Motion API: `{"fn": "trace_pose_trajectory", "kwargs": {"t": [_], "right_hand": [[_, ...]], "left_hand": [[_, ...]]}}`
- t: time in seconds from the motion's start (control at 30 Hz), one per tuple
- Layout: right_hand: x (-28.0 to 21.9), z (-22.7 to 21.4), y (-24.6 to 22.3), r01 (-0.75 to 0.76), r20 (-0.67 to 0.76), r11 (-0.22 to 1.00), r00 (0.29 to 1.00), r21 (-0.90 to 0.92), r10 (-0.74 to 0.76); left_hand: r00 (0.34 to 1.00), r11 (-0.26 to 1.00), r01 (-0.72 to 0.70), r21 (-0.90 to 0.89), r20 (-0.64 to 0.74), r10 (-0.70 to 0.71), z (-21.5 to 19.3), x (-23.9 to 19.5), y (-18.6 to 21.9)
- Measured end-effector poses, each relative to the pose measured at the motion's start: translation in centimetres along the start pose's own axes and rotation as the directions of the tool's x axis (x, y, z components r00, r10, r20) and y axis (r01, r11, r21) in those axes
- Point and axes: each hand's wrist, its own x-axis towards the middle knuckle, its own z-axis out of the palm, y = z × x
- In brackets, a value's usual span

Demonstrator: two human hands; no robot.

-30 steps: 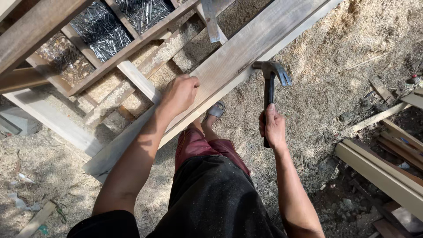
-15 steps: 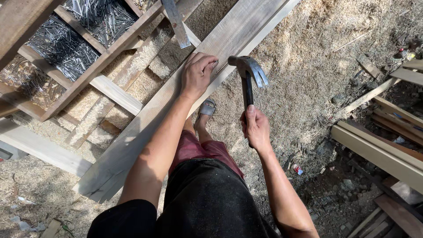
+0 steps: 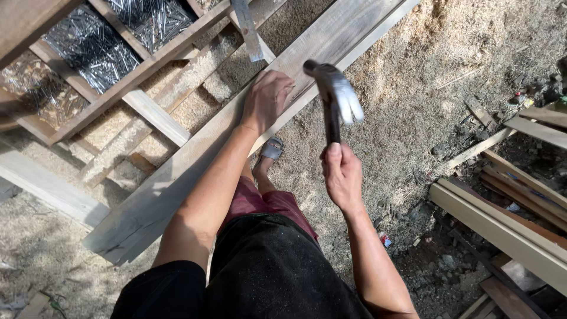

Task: The person measures and marks a wooden plank with a try square and pencil, then saws it to size. They position the cut plank onto a wooden frame and hammer nails to secure it. The person repeats measuring and marking on another plank.

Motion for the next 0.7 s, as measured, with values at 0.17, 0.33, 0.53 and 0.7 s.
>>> {"fn": "trace_pose_trajectory", "kwargs": {"t": [0.17,0.33,0.53,0.7], "right_hand": [[-2.6,-1.2,-1.2,0.659,-0.202,0.748,0.745,0.079,-0.636],[1.4,1.4,-2.0,-0.095,0.064,0.992,0.993,-0.087,0.101],[1.0,-0.3,-0.3,0.264,-0.094,0.887,0.965,0.38,-0.247],[3.1,2.2,2.3,-0.116,0.066,0.979,0.99,-0.166,0.128]], "left_hand": [[0.967,0.901,0.249,0.354,-0.047,-0.249,-2.6,-2.2,-1.2],[0.861,0.791,0.389,0.472,0.12,-0.495,-3.2,-3.9,-1.9],[0.863,0.798,0.412,0.439,0.093,-0.496,-3.1,-2.9,-1.2],[0.73,0.742,0.518,0.426,0.233,-0.643,-3.6,-2.4,-1.6]]}}
